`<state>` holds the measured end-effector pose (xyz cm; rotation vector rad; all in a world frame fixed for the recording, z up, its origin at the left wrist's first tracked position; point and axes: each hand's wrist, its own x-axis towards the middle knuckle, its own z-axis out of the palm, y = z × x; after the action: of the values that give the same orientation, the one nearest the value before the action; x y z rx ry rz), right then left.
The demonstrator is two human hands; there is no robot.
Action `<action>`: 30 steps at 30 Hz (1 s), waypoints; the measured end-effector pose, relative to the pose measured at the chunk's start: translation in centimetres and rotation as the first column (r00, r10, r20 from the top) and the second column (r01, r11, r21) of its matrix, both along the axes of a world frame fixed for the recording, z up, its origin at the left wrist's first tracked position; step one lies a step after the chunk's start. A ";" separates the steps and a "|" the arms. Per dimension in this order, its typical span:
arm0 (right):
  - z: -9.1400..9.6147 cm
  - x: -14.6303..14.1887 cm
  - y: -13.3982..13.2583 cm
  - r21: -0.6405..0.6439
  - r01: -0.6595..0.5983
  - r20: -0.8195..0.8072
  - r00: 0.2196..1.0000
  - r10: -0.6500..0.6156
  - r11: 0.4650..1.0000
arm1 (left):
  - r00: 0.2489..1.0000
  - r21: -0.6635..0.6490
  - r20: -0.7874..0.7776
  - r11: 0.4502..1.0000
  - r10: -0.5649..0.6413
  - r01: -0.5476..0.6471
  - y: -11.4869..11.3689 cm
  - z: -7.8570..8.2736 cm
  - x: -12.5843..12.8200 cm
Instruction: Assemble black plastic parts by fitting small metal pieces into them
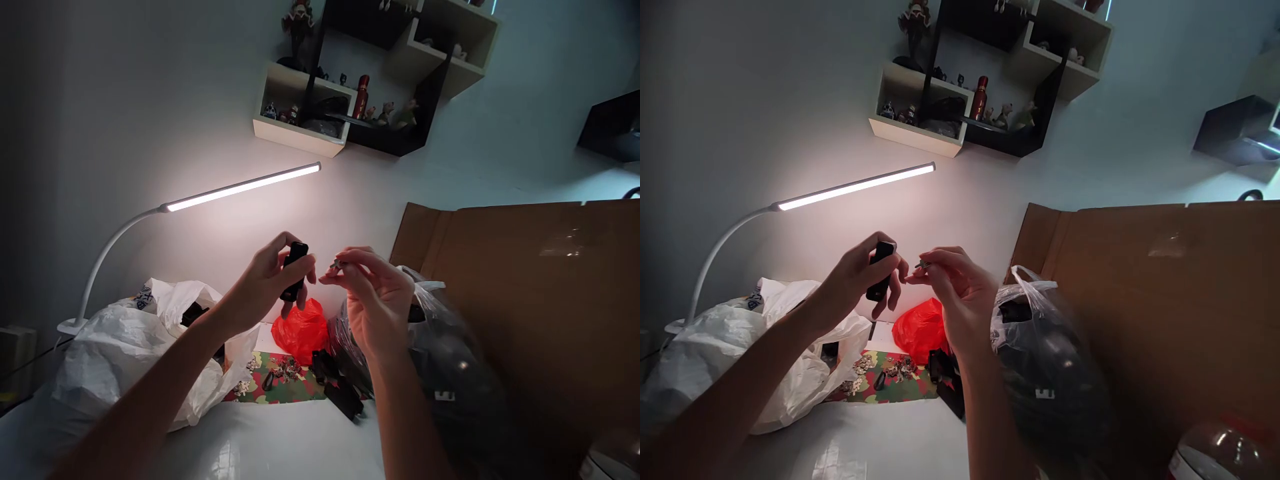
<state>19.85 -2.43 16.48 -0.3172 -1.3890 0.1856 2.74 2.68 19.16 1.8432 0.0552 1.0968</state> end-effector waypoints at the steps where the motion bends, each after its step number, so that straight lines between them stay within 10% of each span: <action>1: -0.1 -0.1 0.1 -0.001 0.004 0.011 1.000 -0.004 1.000 | 1.000 0.020 -0.011 1.000 0.002 -0.001 0.0 -0.1 0.0; 10: -0.1 -1.2 -0.1 0.044 0.272 0.004 0.962 -0.272 0.961 | 0.946 0.248 -0.059 0.923 0.318 -0.295 0.4 -1.1 -0.4; 17: -0.3 -1.9 0.2 0.028 0.241 -0.046 0.970 -0.239 0.970 | 0.980 0.098 -0.162 0.990 0.118 -0.103 -1.0 -1.0 0.2; 30: -0.5 -3.2 0.2 -0.149 0.044 -0.248 0.965 -0.081 0.988 | 0.981 0.175 -0.148 0.980 0.126 -0.099 -1.7 -1.7 0.6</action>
<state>16.60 -2.28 15.97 -0.4405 -1.1132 0.2651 3.37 1.02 17.49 2.0983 0.1673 1.0562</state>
